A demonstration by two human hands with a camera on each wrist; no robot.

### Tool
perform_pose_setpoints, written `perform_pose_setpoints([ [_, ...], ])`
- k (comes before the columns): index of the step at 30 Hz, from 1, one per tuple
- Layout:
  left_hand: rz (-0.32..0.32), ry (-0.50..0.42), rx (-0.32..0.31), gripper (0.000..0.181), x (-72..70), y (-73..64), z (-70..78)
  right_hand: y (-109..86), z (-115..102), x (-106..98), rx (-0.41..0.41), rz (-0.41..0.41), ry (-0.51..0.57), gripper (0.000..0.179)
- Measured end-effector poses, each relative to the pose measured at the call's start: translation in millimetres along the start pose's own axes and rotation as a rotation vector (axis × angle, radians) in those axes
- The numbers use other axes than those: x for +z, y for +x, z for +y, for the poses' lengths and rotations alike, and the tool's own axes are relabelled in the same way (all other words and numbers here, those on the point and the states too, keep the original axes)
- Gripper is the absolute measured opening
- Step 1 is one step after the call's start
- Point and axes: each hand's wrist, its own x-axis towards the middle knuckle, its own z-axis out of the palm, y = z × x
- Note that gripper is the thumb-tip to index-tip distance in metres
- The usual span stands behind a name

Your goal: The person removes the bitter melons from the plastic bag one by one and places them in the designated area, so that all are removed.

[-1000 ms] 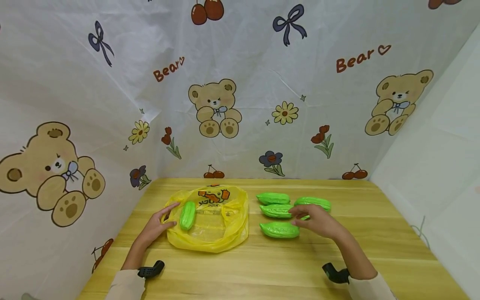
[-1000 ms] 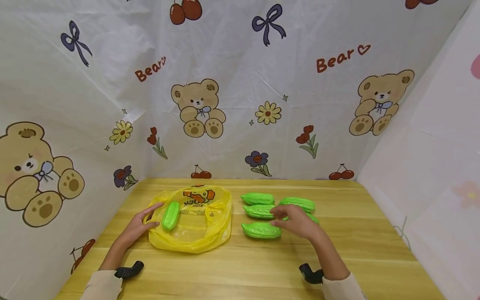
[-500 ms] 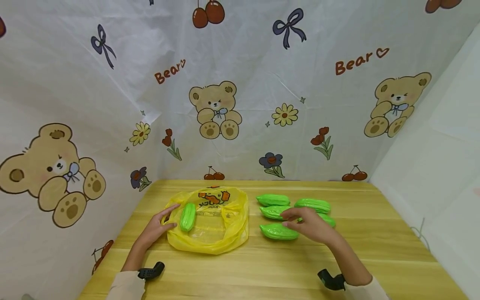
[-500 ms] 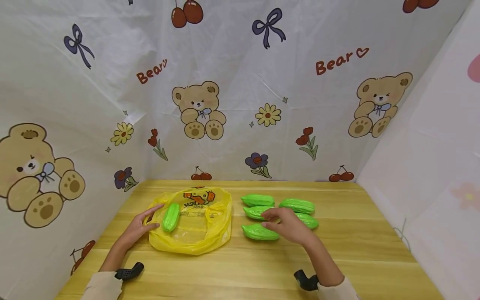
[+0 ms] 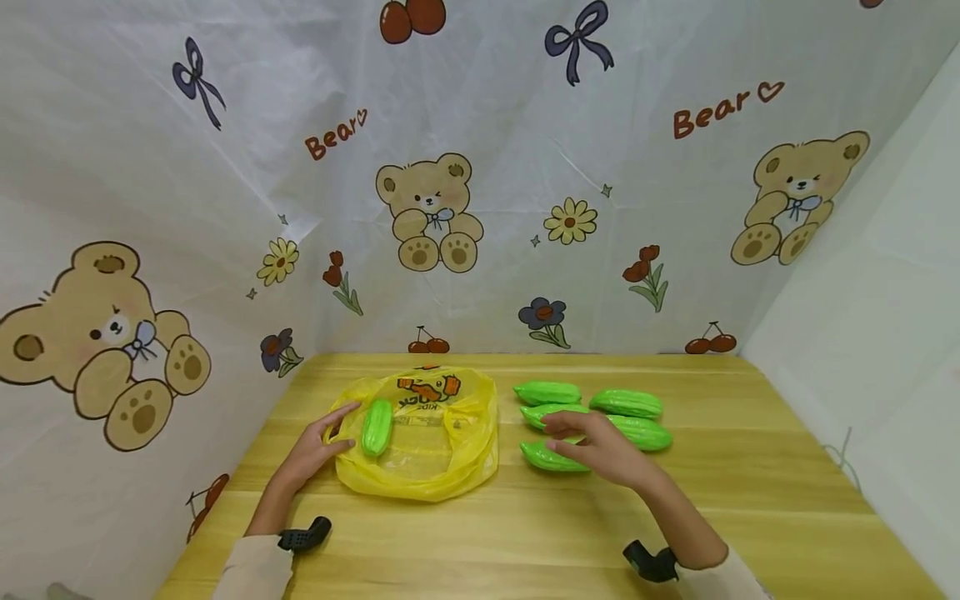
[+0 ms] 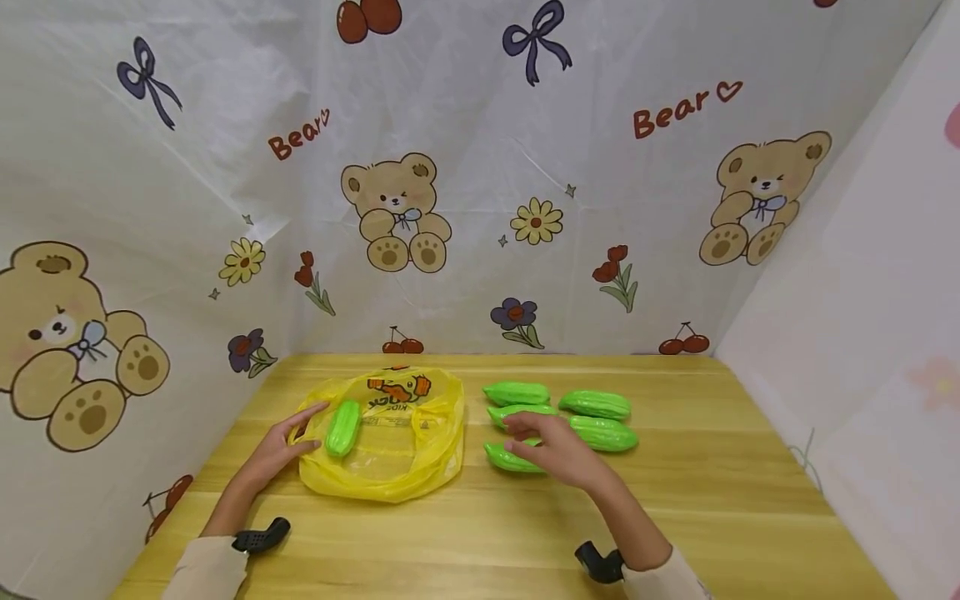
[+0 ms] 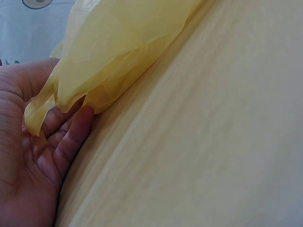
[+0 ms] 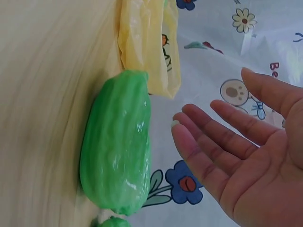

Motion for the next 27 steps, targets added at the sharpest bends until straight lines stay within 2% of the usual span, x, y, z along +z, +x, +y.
perform_pose_setpoints([
  [6, -0.01, -0.047, 0.001, 0.063, 0.3, -1.2, 1.5, 7.8, -5.2, 14.8, 0.003, 0.052, 0.046, 0.042],
  [11, -0.007, -0.031, -0.003, 0.062, 0.9, -3.2, 1.8, 15.4, -12.6, 30.5, 0.009, 0.084, 0.059, 0.042],
  [18, -0.005, -0.004, -0.002, 0.062, -1.4, -1.7, 4.1, 29.8, -26.3, 45.8, -0.001, 0.081, 0.05, 0.043],
  [24, -0.011, -0.022, 0.01, 0.062, -3.1, -0.5, 3.7, 45.6, -31.4, 56.8, -0.041, 0.075, 0.034, 0.043],
  [27, -0.012, -0.034, 0.013, 0.063, -1.4, -2.0, 8.4, 51.6, -32.7, 62.8, -0.053, 0.08, 0.028, 0.042],
])
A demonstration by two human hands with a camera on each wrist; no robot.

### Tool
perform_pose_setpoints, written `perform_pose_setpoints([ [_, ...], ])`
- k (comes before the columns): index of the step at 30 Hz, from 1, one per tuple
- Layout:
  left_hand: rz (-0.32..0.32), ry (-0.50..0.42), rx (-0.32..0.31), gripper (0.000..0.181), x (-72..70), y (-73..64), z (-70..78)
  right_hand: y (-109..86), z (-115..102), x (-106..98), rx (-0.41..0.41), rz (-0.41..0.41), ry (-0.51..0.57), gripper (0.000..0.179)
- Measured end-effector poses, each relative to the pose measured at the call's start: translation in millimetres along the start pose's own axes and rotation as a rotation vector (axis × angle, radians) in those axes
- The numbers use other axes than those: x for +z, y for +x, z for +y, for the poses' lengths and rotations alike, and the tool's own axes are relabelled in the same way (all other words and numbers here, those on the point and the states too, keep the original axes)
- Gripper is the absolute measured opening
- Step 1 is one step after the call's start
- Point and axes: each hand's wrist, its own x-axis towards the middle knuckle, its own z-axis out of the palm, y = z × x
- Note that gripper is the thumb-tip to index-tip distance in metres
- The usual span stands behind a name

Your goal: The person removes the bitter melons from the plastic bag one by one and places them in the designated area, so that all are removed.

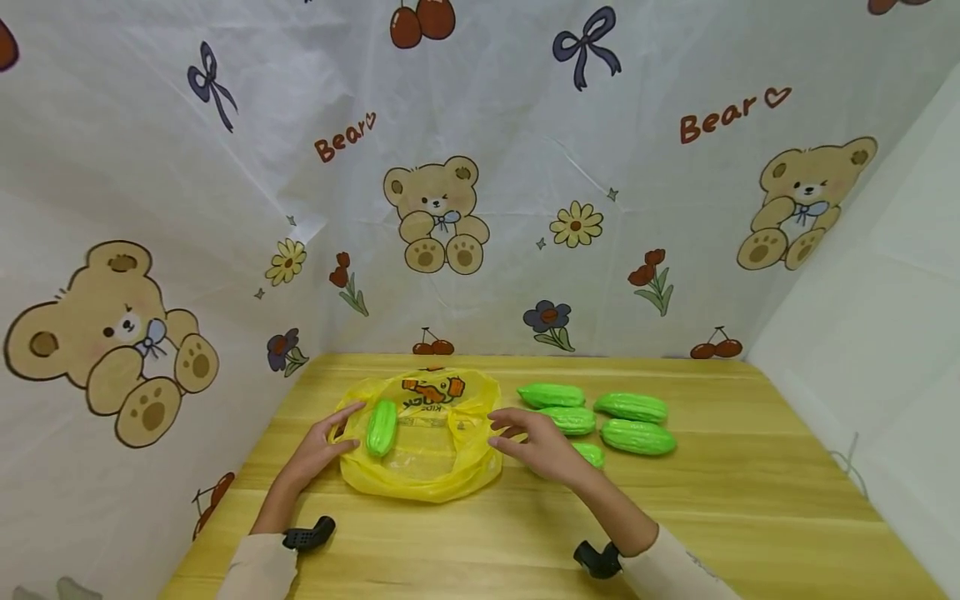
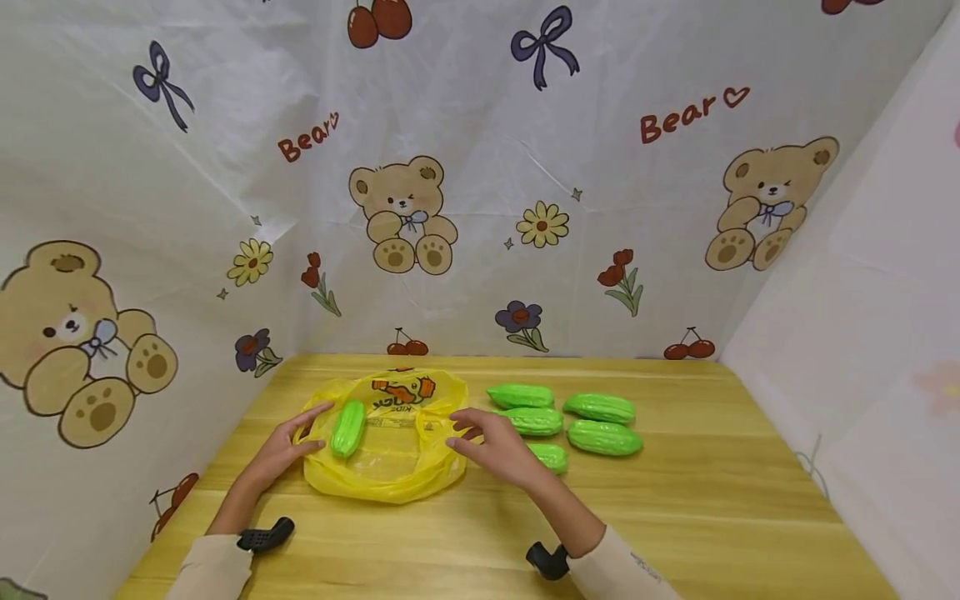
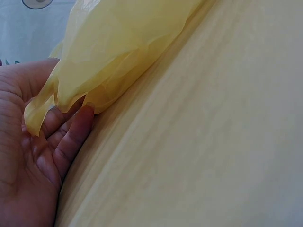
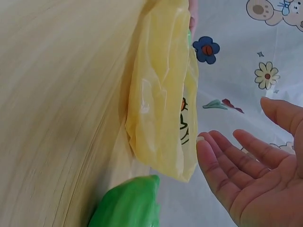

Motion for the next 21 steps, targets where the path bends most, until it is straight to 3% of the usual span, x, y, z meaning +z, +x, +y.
perform_pose_setpoints([
  [6, 0.002, -0.027, -0.012, 0.064, 1.6, 0.8, -5.5, 10.0, -6.4, 9.9, 0.007, -0.014, 0.014, 0.044],
  [21, 0.008, 0.009, 0.001, 0.063, 0.4, 0.9, -3.0, 45.2, -10.9, 44.8, 0.056, 0.007, 0.049, 0.049],
])
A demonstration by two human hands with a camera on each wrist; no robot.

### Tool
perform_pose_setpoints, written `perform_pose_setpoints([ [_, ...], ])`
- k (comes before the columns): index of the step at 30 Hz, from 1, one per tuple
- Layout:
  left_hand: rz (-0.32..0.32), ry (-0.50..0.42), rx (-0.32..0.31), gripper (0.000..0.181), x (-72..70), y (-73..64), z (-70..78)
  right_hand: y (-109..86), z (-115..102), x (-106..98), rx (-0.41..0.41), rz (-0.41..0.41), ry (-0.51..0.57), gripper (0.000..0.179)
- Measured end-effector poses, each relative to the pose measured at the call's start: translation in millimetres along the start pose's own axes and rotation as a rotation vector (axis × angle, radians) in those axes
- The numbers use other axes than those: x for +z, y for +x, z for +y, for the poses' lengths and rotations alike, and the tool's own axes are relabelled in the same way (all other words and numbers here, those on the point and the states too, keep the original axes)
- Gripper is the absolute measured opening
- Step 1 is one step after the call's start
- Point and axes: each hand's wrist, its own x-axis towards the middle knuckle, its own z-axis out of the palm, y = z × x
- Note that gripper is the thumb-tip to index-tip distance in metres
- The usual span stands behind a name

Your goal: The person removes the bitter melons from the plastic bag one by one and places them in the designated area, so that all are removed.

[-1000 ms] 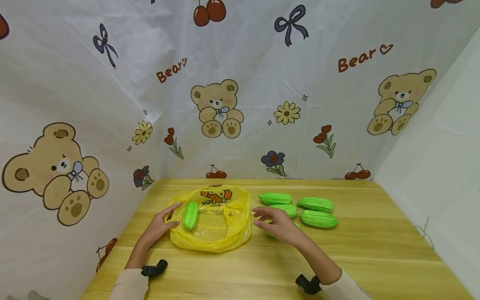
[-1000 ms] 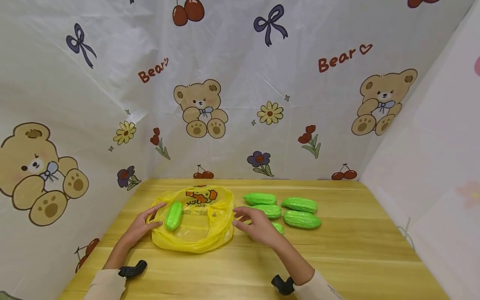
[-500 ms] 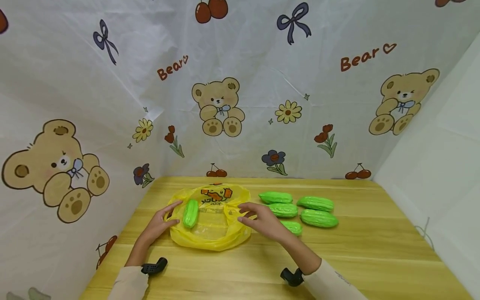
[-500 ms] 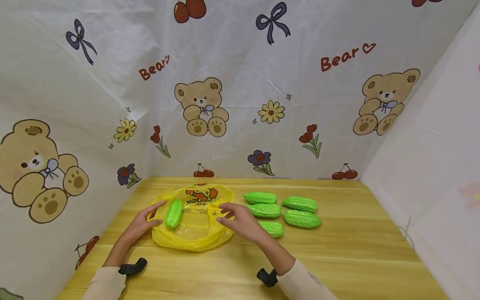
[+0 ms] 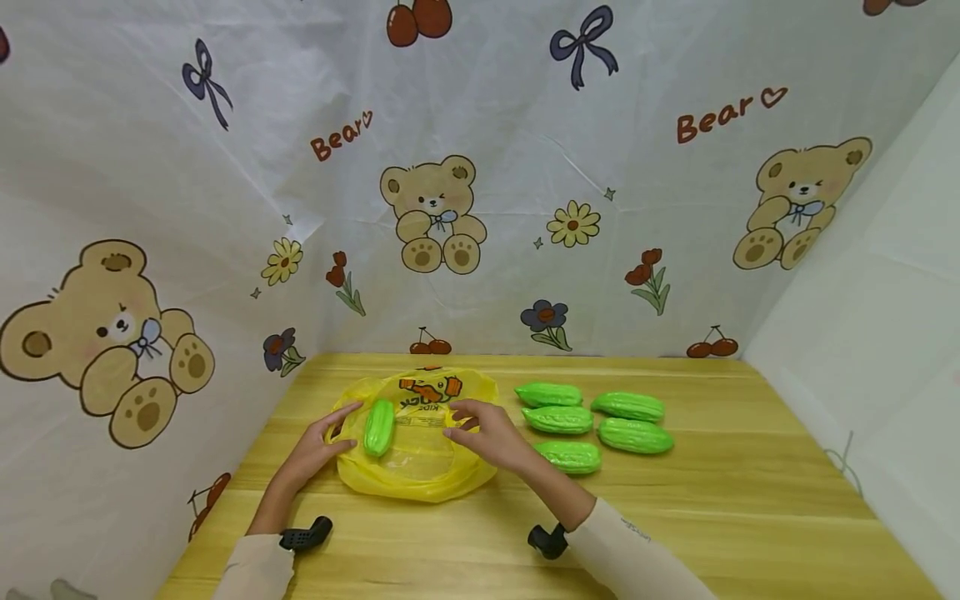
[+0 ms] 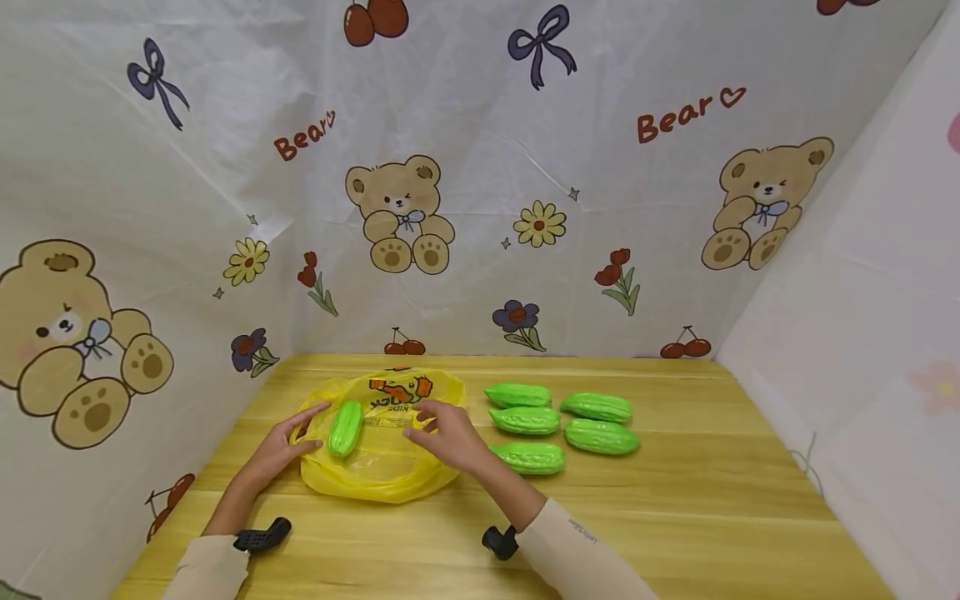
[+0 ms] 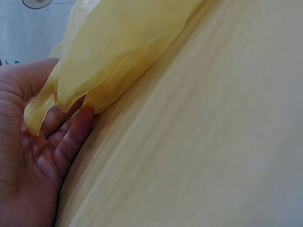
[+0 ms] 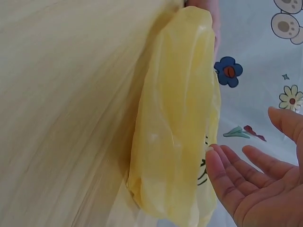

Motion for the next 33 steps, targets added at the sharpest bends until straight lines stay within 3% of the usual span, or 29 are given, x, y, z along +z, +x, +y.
perform_pose_setpoints([
  [5, 0.005, 0.012, -0.011, 0.063, 1.9, -0.1, 1.9, 10.0, -1.9, 14.6, 0.012, -0.005, -0.021, 0.051],
  [13, -0.021, 0.013, 0.004, 0.061, -1.0, -7.8, 35.0, 24.8, -5.5, 39.6, 0.036, -0.013, -0.055, 0.054],
  [17, -0.024, 0.008, 0.004, 0.061, -1.5, -9.0, 41.8, 29.7, -7.3, 51.9, 0.037, 0.001, -0.072, 0.056],
  [21, -0.025, -0.01, 0.002, 0.061, 0.0, -6.9, 34.5, 34.2, -6.5, 63.7, 0.043, 0.023, -0.07, 0.057],
  [28, -0.008, 0.016, 0.01, 0.063, 0.8, -0.2, 2.8, 45.5, -7.2, 78.5, 0.047, 0.047, -0.059, 0.063],
  [33, -0.023, -0.026, 0.016, 0.064, -1.4, 1.0, -2.4, 53.3, -6.9, 88.5, 0.071, 0.056, -0.071, 0.068],
])
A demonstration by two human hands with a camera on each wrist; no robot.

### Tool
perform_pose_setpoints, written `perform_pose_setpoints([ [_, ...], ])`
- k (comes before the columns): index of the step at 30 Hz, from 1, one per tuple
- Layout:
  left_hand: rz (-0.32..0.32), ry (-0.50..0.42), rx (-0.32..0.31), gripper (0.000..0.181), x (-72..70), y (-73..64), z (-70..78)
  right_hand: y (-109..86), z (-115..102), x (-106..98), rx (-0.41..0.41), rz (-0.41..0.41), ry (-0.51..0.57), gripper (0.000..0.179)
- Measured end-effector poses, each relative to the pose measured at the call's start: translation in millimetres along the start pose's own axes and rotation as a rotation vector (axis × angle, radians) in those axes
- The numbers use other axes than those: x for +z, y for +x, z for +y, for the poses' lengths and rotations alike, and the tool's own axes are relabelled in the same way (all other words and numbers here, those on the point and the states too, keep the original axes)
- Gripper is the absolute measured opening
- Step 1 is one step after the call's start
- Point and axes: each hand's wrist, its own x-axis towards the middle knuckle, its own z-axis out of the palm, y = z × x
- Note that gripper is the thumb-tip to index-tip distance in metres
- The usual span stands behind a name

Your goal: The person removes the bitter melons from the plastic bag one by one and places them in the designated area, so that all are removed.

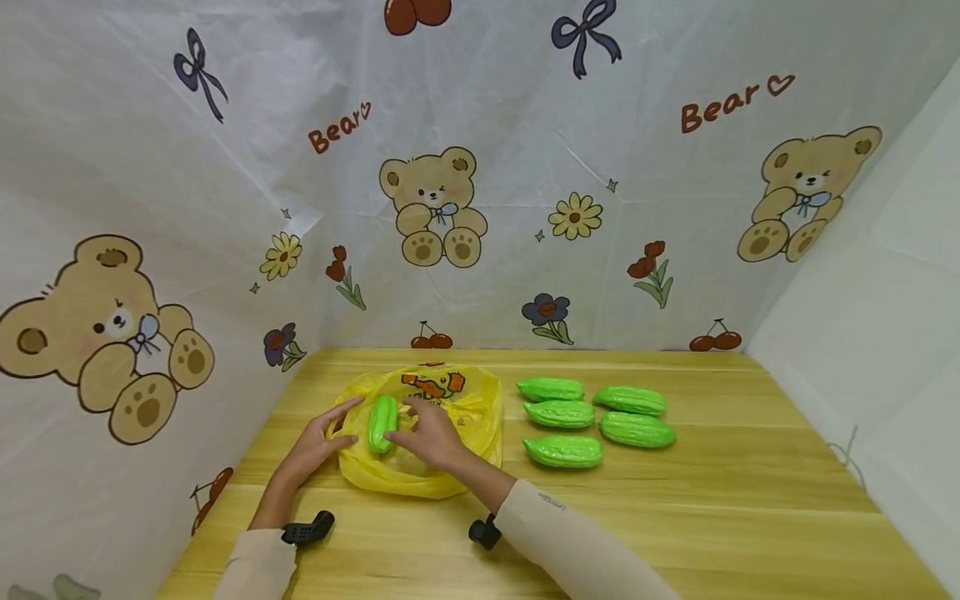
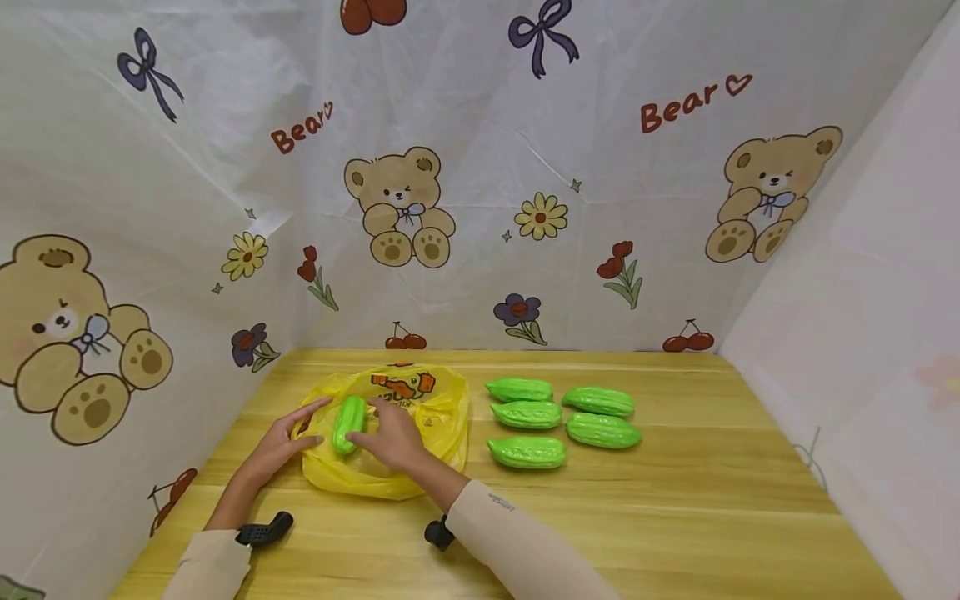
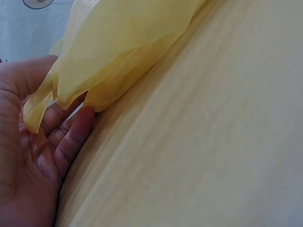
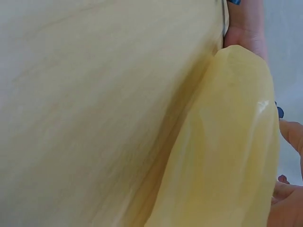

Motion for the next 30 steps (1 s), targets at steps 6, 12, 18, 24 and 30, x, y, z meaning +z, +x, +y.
perform_pose_setpoints([
  [6, -0.011, -0.007, 0.015, 0.063, -1.0, -0.6, -0.1, 3.7, -3.0, 9.2, 0.024, 0.013, -0.033, 0.072],
  [12, -0.017, -0.012, 0.031, 0.063, -2.5, -0.4, 0.8, 7.5, -10.8, 16.3, 0.054, 0.035, -0.079, 0.076],
  [18, -0.031, -0.029, 0.039, 0.064, -2.8, 2.1, -1.7, 13.8, -8.0, 21.3, 0.093, 0.05, -0.158, 0.081],
  [24, -0.03, -0.024, 0.046, 0.063, -3.5, 2.2, -1.4, 15.5, -7.6, 23.8, 0.107, 0.048, -0.199, 0.084],
  [30, -0.035, -0.024, 0.036, 0.064, -2.6, -0.5, -0.1, 14.4, -7.3, 24.8, 0.109, 0.04, -0.192, 0.076],
])
